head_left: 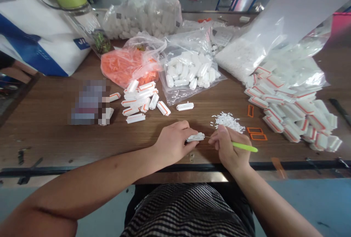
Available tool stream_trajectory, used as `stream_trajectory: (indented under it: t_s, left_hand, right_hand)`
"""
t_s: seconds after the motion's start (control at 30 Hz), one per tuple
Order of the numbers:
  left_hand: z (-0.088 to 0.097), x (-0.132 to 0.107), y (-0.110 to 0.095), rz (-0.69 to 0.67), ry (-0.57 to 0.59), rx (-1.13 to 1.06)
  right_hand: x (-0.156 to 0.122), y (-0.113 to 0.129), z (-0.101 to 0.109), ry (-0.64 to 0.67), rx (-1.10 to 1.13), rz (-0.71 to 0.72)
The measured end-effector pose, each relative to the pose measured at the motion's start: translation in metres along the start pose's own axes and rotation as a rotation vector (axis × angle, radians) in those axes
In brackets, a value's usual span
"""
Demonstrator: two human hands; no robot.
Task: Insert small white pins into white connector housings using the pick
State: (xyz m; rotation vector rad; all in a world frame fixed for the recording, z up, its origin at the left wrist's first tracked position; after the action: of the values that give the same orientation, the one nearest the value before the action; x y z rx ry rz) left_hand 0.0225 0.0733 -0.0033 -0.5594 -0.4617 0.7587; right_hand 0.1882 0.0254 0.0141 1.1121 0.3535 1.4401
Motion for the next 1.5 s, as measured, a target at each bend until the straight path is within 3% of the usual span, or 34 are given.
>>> stream_trajectory:
  t_s: [0.13,0.5,0.7,1.5]
  left_hand:
    - [-0.0008,-0.0002,0.0004,-0.008,-0.015,-0.007]
    - [-0.0003,-0.0003,0.0004,-0.010,-0.008,0.009]
    - [-0.0008,-0.0002,0.0006,-0.014,-0.019,0.005]
    - [-0.0004,-0.0002,-0.0001,-0.022,-0.013,0.012]
  right_hand:
    - [-0.0014,-0.0011,0.0009,-0.033,0.020,-0.011]
    - [0.0038,0.0021,-0.0012,0.071,-0.043,0.052]
    - [-0.0007,-0.0018,0.0005,-0.009,-0.034,0.028]
    - [0.0021,0.0031,-0.0017,0.056,-0.046,0.084]
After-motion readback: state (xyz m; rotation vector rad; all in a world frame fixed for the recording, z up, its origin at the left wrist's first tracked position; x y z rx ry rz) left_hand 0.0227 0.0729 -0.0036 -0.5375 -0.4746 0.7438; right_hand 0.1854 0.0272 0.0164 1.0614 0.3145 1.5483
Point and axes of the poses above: each hand's wrist, its own x-axis towards the middle knuckle, its own z-axis out of the back of the hand, y = z × x, the point moved 3 cm from there along x, towards the middle knuckle, and after that the axes turned 3 degrees about z, right-handed, at the moved point
